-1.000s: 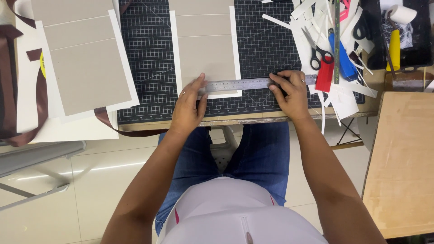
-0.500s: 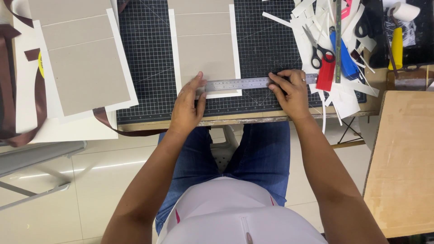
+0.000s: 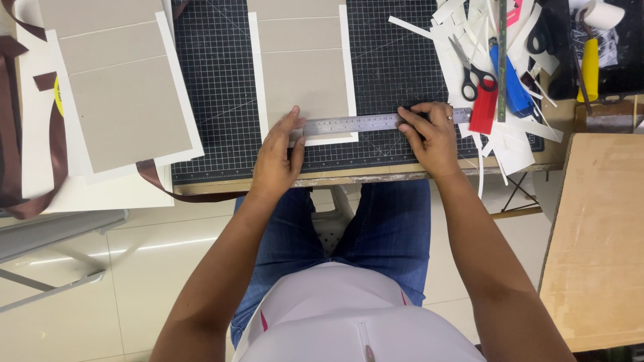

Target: Measuring cardboard and gluing a ribbon onto it as part of a handcrafting task.

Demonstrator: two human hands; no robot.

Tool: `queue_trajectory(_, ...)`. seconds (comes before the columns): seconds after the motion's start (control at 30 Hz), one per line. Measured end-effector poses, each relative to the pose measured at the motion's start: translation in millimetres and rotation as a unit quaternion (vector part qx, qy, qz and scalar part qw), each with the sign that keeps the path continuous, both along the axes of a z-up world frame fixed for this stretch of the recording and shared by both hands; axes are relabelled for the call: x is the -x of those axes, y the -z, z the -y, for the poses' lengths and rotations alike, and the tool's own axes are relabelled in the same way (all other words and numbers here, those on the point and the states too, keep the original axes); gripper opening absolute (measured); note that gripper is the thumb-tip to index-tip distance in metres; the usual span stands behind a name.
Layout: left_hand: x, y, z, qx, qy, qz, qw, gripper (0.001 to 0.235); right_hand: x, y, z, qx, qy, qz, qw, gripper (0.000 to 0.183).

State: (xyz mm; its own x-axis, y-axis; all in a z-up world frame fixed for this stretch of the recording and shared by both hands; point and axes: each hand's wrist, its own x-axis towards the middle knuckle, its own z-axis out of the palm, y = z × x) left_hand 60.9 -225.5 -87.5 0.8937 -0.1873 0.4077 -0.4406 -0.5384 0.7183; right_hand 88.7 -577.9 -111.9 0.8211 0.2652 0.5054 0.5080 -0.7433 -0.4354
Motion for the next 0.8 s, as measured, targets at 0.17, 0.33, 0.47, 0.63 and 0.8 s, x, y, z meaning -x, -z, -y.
queue_trajectory(0.17,0.3,-6.7,0.1,0.0,-0.002,0.005,1.0,0.057,0.8,-1.3,-0.8,-0.005,-0.002,-0.005,1.0,0.029)
queue_trajectory(0.33,-0.1,-3.9,0.9,0.001,-0.004,0.012,1.0,0.056,0.8,-2.1,-0.3,-0.003,-0.002,-0.006,1.0,0.03)
queue_trajectory(0.47,-0.6,-1.7,1.3,0.006,-0.004,0.015,1.0,0.054,1.4,-1.1,0.7,-0.002,0.0,-0.007,1.0,0.031)
queue_trajectory(0.63,-1.7,-2.5,1.8,0.009,-0.003,0.016,1.0,0.055,1.1,-0.8,1.0,-0.005,-0.001,-0.001,1.0,0.031)
queue_trajectory(0.8,-1.0,-2.4,2.1,0.011,-0.003,0.014,1.0,0.055,2.2,-1.7,-0.8,-0.011,-0.003,-0.004,1.0,0.031)
